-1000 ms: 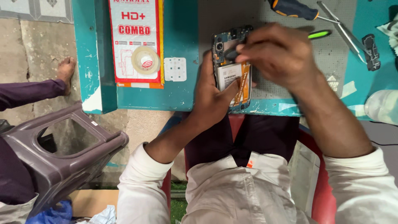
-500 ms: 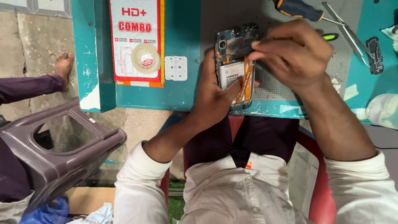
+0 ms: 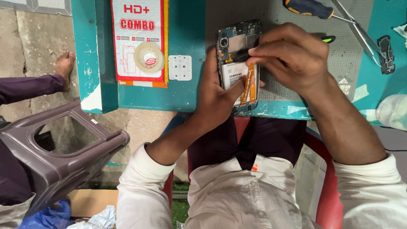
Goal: The person repairs a smartphone by manipulating internal components and connectors with their hands and a small tool. They apply liquid from a bottle to the device and use a brush to clean the internal area.
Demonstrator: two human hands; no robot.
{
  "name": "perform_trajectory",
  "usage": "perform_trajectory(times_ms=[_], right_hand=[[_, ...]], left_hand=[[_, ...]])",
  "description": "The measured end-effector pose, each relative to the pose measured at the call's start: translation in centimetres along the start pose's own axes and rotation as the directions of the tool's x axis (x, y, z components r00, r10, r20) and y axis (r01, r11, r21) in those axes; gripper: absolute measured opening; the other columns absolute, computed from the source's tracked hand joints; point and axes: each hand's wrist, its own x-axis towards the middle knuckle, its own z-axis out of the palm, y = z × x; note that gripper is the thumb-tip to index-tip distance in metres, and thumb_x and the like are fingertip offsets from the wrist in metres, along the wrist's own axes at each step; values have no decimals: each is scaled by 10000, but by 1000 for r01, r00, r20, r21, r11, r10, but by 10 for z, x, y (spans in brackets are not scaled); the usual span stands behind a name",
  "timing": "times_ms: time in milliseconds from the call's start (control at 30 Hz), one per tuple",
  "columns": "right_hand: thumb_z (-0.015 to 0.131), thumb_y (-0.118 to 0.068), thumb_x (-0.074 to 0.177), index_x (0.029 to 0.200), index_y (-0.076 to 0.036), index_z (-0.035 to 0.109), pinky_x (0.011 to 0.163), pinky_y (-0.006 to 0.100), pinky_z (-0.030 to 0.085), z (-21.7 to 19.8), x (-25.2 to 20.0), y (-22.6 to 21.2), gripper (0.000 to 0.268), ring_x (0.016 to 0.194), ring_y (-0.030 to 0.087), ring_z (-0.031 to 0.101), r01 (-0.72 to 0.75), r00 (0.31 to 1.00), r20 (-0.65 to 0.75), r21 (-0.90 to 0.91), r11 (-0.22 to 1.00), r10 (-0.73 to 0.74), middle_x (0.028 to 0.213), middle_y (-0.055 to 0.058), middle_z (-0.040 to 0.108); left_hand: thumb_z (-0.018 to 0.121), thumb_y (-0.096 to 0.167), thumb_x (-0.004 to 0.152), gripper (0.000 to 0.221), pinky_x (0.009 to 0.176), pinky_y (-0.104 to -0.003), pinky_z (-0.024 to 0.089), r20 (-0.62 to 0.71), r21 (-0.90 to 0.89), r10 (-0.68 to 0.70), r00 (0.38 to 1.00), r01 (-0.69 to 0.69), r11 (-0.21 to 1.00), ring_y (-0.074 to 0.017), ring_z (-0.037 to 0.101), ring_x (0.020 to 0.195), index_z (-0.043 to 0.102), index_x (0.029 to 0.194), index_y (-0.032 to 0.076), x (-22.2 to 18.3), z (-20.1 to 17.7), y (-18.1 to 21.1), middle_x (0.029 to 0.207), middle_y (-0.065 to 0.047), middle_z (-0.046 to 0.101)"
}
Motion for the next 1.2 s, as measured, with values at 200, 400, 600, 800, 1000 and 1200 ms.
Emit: perform_trajectory(times_ms=[200, 400, 600, 800, 1000, 1200], right_hand=[[896, -2, 908, 1092, 6, 776, 602, 233, 510, -7, 0, 2, 221, 759, 126, 665, -115, 993, 18, 84, 990, 114, 1026, 125, 682], [922, 15, 907, 1058, 39, 752, 624, 253, 524, 1, 6, -1, 229, 791, 147, 678, -32, 999, -2, 93, 995, 32, 1001, 141, 681], [913, -1, 861, 1051, 35, 779, 570, 244, 494, -8, 3, 4, 236, 729, 141, 664, -45, 999, -13, 106, 993, 47, 985, 139, 685], [949, 6, 871, 1039, 39, 759, 586, 258, 496, -3, 6, 0, 257, 746, 142, 658, -9, 1000, 0, 62, 998, 9, 984, 146, 680], [904, 10, 716, 941, 43, 794, 490, 286, 429, -10, 14, -3, 253, 620, 154, 602, -58, 998, -14, 48, 997, 58, 847, 157, 666], [952, -40, 834, 1025, 17, 796, 567, 287, 502, -8, 9, -1, 253, 712, 159, 656, 62, 998, 3, -17, 998, -62, 927, 125, 673]], left_hand=[[554, -103, 1054, 528, 953, -382, 671, -8, -3, -4, 1000, 4, 1000, -281, 754, 1094, 283, 1488, 30, -2, 2, 0, 1340, -171, 617], [600, -140, 1038, 587, 944, -366, 658, -9, 259, 73, 997, -68, 963, -289, 728, 1104, 294, 1506, 38, -1, 0, -7, 1297, -183, 589], [554, -124, 1022, 601, 981, -373, 662, 1, 82, -16, 1000, 16, 997, -263, 741, 1135, 249, 1514, 39, -2, 3, 0, 1382, -154, 567], [595, -141, 1043, 564, 946, -362, 660, 2, 241, 67, 998, -66, 968, -268, 737, 1079, 296, 1488, 33, -3, 1, -7, 1287, -177, 603], [543, -131, 1023, 601, 952, -361, 664, -14, 62, -21, 1000, 22, 998, -255, 753, 1093, 236, 1509, 42, -2, 3, -4, 1362, -167, 582], [567, -133, 1036, 580, 940, -357, 666, -10, 129, 40, 999, -38, 991, -260, 743, 1088, 261, 1499, 36, -3, 3, -7, 1305, -179, 601]])
